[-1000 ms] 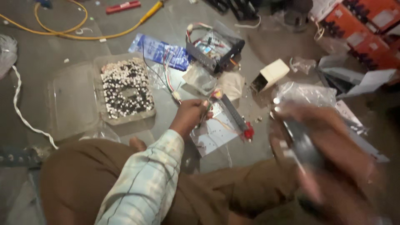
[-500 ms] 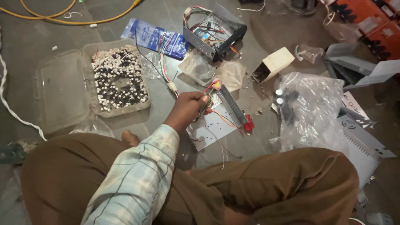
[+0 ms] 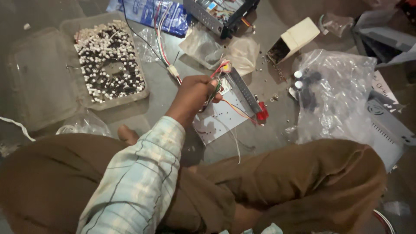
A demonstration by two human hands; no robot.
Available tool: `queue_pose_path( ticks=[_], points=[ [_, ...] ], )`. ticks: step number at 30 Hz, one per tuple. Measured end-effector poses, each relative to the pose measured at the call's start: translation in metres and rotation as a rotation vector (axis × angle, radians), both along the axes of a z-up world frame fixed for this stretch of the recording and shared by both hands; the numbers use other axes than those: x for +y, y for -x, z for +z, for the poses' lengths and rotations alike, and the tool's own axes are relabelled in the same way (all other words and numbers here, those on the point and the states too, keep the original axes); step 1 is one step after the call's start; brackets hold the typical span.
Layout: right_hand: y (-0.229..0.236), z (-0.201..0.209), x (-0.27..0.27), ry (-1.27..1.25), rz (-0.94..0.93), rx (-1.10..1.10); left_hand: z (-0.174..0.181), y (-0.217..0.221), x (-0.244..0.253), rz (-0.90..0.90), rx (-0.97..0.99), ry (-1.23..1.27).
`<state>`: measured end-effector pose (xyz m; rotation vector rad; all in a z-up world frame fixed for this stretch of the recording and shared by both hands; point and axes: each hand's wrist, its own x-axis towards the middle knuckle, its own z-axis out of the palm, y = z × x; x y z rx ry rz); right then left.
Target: The person sits on the floor and assembles an electronic device by connecting wires to a circuit board and inserting small white plastic components into a metal housing. The person handles wires, a circuit board, and a metal casing while working on the floor.
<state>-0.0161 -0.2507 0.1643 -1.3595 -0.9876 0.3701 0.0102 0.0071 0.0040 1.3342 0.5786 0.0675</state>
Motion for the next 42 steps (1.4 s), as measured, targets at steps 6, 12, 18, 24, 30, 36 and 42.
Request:
queue_pose_path(
  ticks=[6, 12, 18, 24, 30, 36, 42],
  points=[
    [-0.009, -0.012, 0.004, 0.002, 0.004, 0.011, 0.001, -0.004, 0.0, 0.012, -0.037, 0.051],
    [-0.03, -0.02, 0.013, -0.006, 0.013, 0.008, 0.005, -0.001, 0.005, 0.011, 0.013, 0.003],
    [-0.042, -0.017, 0.015, -0.024, 0.003, 0.065, 0.0, 0.002, 0.009, 0.029, 0.016, 0.287],
    [-0.097, -0.094, 0.062, 0.187, -0.169, 0.38, -0.008, -0.002, 0.008, 0.016, 0.036, 0.292],
    [-0.112, -0.133, 0.066, 0.136, -0.044, 0.456, -0.014, 0.001, 0.005, -0.039, -0.036, 0.196],
    [-0.11, -0.133, 0.069, 0.296, -0.113, 0.283, -0.019, 0.006, -0.003, -0.068, -0.154, 0.086],
    [-0.108, -0.129, 0.07, 0.441, -0.212, 0.017, -0.002, 0.01, -0.007, -0.025, -0.151, -0.14]
  ],
)
